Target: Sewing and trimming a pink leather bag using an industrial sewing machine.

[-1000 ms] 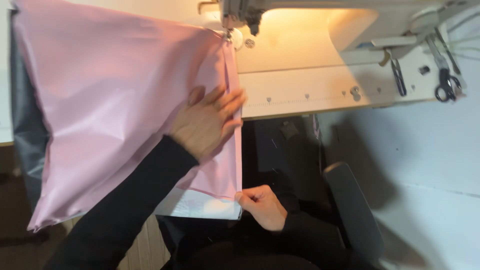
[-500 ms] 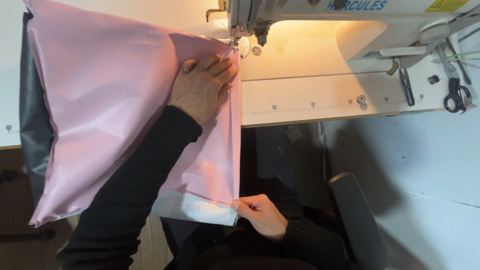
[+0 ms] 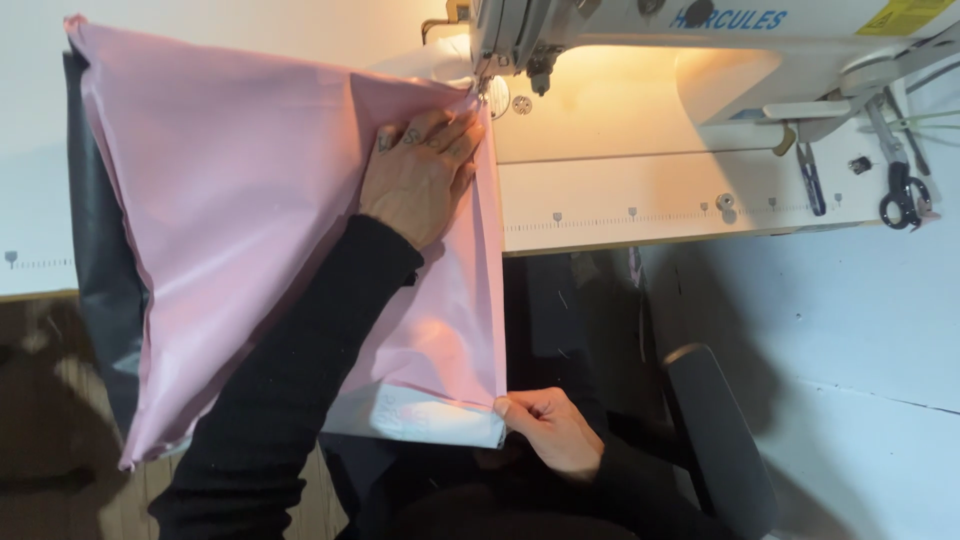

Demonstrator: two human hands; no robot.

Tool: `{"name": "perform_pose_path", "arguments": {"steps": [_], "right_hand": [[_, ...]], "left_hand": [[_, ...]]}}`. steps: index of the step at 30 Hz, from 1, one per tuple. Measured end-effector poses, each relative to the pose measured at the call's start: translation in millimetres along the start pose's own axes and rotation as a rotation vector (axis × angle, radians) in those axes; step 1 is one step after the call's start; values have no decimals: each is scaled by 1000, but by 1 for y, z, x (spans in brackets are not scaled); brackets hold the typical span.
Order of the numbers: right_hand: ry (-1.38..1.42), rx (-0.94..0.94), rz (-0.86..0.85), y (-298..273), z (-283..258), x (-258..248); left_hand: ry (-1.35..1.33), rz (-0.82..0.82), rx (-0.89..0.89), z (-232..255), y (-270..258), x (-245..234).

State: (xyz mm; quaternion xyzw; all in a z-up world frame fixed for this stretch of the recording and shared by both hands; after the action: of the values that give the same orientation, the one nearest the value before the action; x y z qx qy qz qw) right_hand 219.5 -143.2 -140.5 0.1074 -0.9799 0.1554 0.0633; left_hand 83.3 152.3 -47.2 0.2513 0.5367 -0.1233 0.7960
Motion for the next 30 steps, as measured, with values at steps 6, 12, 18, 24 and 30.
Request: {"name": "perform_pose_path", "arguments": {"steps": [6,12,18,24,30], "right_hand": [[82,21,8,10,-27,-3],[64,47,51,28,-46,-4],[37,40,78,42,-46,-3],[0,58,101,47,-51,0],[-7,47,99,53,-48,-1]], "left_hand": [[-19,48,2,-9,10,8],[-22,45,-15,-17,28,9],[-200,69,-55,-25,41,1],[-222,72,-65,-31,50,5],[-172,67,-51,-33,54,4]]}}
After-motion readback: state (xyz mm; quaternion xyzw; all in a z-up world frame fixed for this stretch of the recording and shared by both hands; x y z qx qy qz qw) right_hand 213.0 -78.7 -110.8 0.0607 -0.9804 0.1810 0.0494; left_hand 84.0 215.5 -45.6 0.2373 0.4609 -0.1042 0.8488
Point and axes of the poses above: each hand's wrist, its own y-axis towards the middle knuckle, its own x-axis out of the palm, z = x × y, the point moved 3 cm from there along y, towards the middle knuckle, and after that the axes turned 14 degrees about -x, right-handed, at the moved point
